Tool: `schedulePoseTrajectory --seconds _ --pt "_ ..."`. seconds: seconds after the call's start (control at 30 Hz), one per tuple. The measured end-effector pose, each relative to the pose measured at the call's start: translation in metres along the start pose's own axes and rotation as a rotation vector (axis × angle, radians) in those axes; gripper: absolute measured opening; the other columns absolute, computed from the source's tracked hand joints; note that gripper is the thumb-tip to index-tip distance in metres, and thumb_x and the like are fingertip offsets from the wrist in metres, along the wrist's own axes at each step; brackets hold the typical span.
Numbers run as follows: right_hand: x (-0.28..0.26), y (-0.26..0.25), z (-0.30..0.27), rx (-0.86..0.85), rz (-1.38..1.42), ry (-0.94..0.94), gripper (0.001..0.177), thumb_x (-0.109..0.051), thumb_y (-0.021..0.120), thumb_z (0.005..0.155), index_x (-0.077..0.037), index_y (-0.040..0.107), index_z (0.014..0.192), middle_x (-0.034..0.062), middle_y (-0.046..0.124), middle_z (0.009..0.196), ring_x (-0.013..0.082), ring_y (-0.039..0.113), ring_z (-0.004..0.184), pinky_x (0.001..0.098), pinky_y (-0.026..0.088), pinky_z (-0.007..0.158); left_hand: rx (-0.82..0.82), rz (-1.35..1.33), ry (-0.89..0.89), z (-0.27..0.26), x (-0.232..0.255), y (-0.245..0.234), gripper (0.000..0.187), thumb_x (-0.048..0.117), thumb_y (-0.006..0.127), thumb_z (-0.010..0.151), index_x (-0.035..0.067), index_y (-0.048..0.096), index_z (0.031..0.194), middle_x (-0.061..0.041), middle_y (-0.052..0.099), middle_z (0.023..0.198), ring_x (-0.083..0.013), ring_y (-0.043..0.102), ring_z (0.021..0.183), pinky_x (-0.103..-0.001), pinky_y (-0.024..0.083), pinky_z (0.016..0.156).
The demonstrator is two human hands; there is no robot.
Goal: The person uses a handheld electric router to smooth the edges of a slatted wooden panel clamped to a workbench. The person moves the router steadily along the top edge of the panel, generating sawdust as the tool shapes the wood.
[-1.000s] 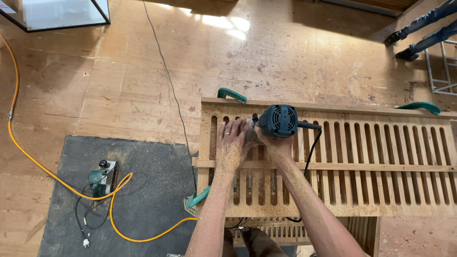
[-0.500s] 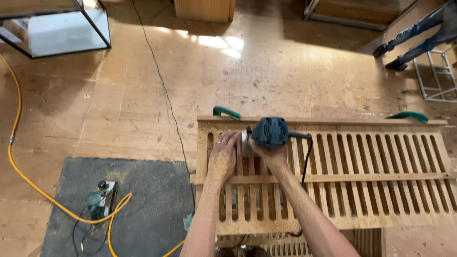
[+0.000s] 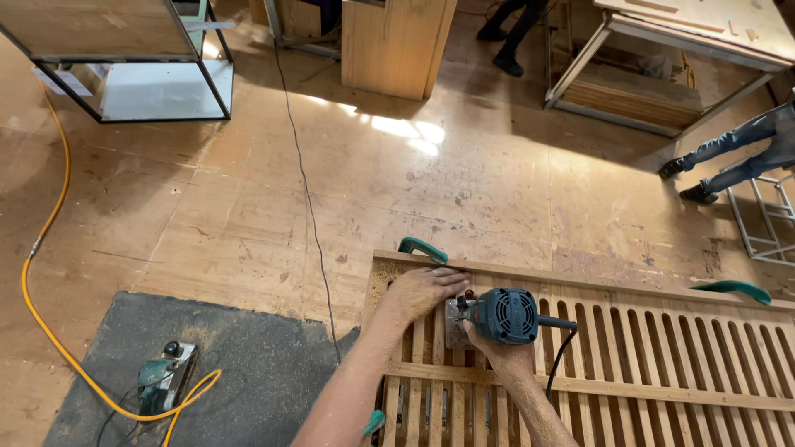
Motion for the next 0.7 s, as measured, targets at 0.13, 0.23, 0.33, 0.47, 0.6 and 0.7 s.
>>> schedulePoseTrajectory --seconds 0.13,0.23,0.33,0.47,0.6,0.7 --pt "0.008 0.023 -0.019 0.286 -1.324 -0.483 0.069 -0.029 0.086 0.081 -0.012 0.064 0.144 0.0107 0.07 0.146 0.0309 0.06 0.142 0.0529 0.045 0.128 0.282 0.076 -0.093 -0.064 -0.002 -0.009 0.081 -0.003 0.07 0.081 0.019 0.043 0.154 -0.004 0.046 0.159 -0.0229 0.046 0.145 -0.042 0.035 0.121" --pt "-0.001 -0.003 0.002 0.15 -0.978 -0.363 0.067 -0.023 0.079 0.088 -0.008 0.059 0.15 0.0145 0.065 0.154 0.0342 0.055 0.15 0.0564 0.042 0.132 0.346 0.195 -0.24 -0.093 -0.007 0.011 0.075 -0.001 0.061 0.082 0.009 0.043 0.153 -0.011 0.047 0.158 -0.0288 0.043 0.146 -0.044 0.028 0.124" --pt "0.008 0.018 0.004 0.32 -1.538 -0.407 0.082 -0.038 0.084 0.09 -0.011 0.049 0.159 0.0178 0.053 0.163 0.0411 0.05 0.152 0.0678 0.046 0.126 0.303 0.122 -0.437 -0.106 0.012 -0.003 0.067 0.011 0.058 0.084 0.006 0.047 0.15 -0.011 0.045 0.157 -0.0296 0.037 0.147 -0.046 0.022 0.124" --pt "0.015 0.048 0.013 0.502 -1.972 -0.454 0.095 -0.051 0.086 0.095 -0.014 0.041 0.169 0.024 0.044 0.17 0.0524 0.047 0.153 0.0832 0.05 0.118 0.381 -0.356 -0.515 -0.1 0.053 -0.047 0.06 0.037 0.057 0.098 0.007 0.05 0.149 -0.017 0.048 0.154 -0.0325 0.038 0.146 -0.048 0.023 0.123" --pt "0.01 0.058 0.018 0.448 -1.952 -0.538 0.089 -0.047 0.086 0.096 -0.012 0.044 0.166 0.0274 0.05 0.164 0.0554 0.052 0.147 0.0829 0.055 0.112 0.402 -0.43 -0.431 -0.068 0.069 -0.014 0.075 0.042 0.068 0.095 0.007 0.042 0.155 -0.015 0.044 0.158 -0.0343 0.034 0.149 -0.049 0.019 0.125" --pt "0.008 0.058 0.018 0.461 -1.967 -0.531 0.088 -0.047 0.086 0.096 -0.01 0.046 0.165 0.029 0.051 0.162 0.0557 0.053 0.145 0.0828 0.055 0.111 0.441 -0.377 -0.435 -0.056 0.07 -0.002 0.074 0.043 0.063 0.096 0.012 0.038 0.158 -0.01 0.042 0.161 -0.0295 0.032 0.151 -0.048 0.018 0.126"
Point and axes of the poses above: each hand's wrist, its own z-axis towards the middle knuckle, its own y-axis out of the palm, x = y × z, the point moved 3 cm from there along z, towards the middle knuckle
